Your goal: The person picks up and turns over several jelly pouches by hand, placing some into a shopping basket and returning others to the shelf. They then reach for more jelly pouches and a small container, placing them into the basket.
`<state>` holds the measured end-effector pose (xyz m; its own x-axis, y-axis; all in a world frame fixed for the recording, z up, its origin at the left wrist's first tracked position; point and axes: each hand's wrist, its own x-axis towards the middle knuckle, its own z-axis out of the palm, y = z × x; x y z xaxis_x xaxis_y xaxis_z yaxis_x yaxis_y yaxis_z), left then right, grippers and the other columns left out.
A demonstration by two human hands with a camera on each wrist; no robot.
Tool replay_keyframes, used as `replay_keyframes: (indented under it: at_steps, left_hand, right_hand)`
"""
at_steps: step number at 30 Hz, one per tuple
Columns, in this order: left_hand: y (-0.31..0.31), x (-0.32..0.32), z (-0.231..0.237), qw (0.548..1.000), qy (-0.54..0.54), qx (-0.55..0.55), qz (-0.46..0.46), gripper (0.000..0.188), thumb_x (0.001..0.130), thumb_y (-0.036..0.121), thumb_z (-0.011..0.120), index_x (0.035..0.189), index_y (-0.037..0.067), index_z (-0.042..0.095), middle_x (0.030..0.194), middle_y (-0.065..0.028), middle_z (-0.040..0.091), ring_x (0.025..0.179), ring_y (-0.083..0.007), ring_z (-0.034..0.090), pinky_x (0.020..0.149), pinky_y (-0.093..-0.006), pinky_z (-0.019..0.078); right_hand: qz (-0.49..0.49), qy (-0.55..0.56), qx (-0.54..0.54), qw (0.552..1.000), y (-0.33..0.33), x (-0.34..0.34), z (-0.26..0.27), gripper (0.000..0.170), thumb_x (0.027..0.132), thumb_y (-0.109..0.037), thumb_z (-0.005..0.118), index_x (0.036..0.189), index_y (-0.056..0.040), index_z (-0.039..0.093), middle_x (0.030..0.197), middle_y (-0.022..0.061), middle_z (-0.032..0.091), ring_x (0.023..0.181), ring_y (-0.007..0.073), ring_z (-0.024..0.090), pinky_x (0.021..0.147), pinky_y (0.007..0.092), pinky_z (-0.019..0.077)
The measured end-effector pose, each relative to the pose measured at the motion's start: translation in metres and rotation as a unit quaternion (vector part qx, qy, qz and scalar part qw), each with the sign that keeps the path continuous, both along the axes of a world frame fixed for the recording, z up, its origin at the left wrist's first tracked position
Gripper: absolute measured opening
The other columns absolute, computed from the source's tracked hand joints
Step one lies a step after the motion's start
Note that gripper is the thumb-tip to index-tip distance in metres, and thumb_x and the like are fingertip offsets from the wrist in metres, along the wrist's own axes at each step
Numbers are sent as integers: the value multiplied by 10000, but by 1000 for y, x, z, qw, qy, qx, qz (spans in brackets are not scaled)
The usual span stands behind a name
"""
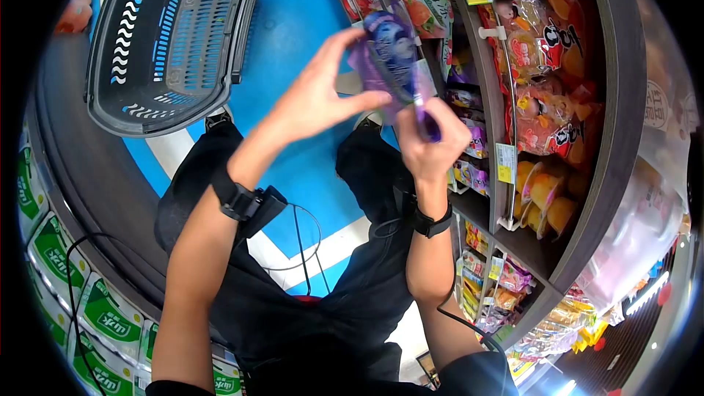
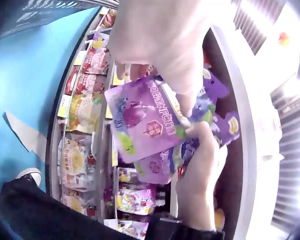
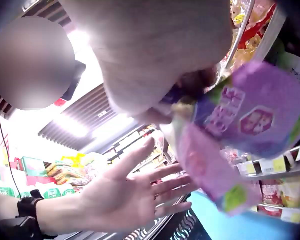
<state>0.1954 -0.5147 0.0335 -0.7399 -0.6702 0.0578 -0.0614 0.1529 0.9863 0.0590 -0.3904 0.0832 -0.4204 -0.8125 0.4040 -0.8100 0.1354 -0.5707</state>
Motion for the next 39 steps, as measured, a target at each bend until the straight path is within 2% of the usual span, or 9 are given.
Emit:
replay_keyframes:
  at_steps: [2,6,10,13,17,27,30,34,39]
  left_hand:
    - [-17,7,-3,995,93,-11,18,954,682,263,835,1445,56,301,1463,-143,365,1382,-267,312,1129,-390,244]
    - [-35,22,8,968,43,210,-127,735,701,203,830,1318,24,472,1252,-118,563,1137,-195,535,996,-327,414]
    - [-25,21,7,935,-26,303,-182,505,775,274,790,1162,2,613,1053,-80,678,946,-147,633,888,-295,492]
    - [-19,17,4,926,-11,354,-129,474,815,270,752,1168,-10,605,1051,-90,681,924,-147,646,860,-291,503]
    - [-21,18,9,912,24,388,-129,461,818,245,747,1167,-19,601,1056,-97,681,937,-151,649,866,-286,502]
    - [-11,12,-13,984,-69,68,-151,346,825,217,735,1050,19,561,839,-69,618,809,-101,554,745,-293,470]
    - [-4,8,-15,992,-29,37,-115,369,815,208,732,1056,-11,558,848,-150,641,732,-199,582,701,-340,466]
    - [-10,11,-6,990,-90,-1,-109,280,797,182,732,945,-23,612,801,-175,649,650,-307,576,660,-362,471]
    - [-8,14,-11,977,-178,-106,-56,186,756,120,727,863,0,634,766,-140,631,697,-338,573,657,-396,467]
  right_hand:
    - [145,-47,-6,988,-2,-4,-3,182,651,-49,715,661,-29,534,565,90,476,482,160,479,488,291,378]
    - [52,-389,101,914,9,-19,-20,150,654,-59,671,624,-5,533,560,-5,489,535,64,445,493,257,330]
    - [4,-642,65,764,7,-25,-21,367,627,-30,592,981,66,608,859,113,664,723,197,643,694,300,511]
    - [-25,-745,68,663,-2,-26,-30,329,782,-115,623,1061,57,607,967,139,680,821,205,673,743,301,533]
    - [-10,-783,52,620,-11,-21,-39,401,961,-324,544,1127,38,589,1030,123,673,887,174,669,777,287,533]
    - [-9,-609,115,785,-16,-21,-57,481,951,-459,533,1068,1,618,959,53,642,874,117,596,789,263,478]
    - [10,-493,130,860,-20,-11,-59,497,973,-449,499,1045,25,626,937,55,630,862,107,560,795,275,457]
    - [-117,-498,132,849,-21,-17,-49,428,1012,-365,427,883,4,602,801,49,592,638,99,525,575,260,440]
    - [-253,-55,-59,964,-24,-47,-63,221,883,-213,637,911,-5,569,702,53,519,578,184,519,554,360,422]
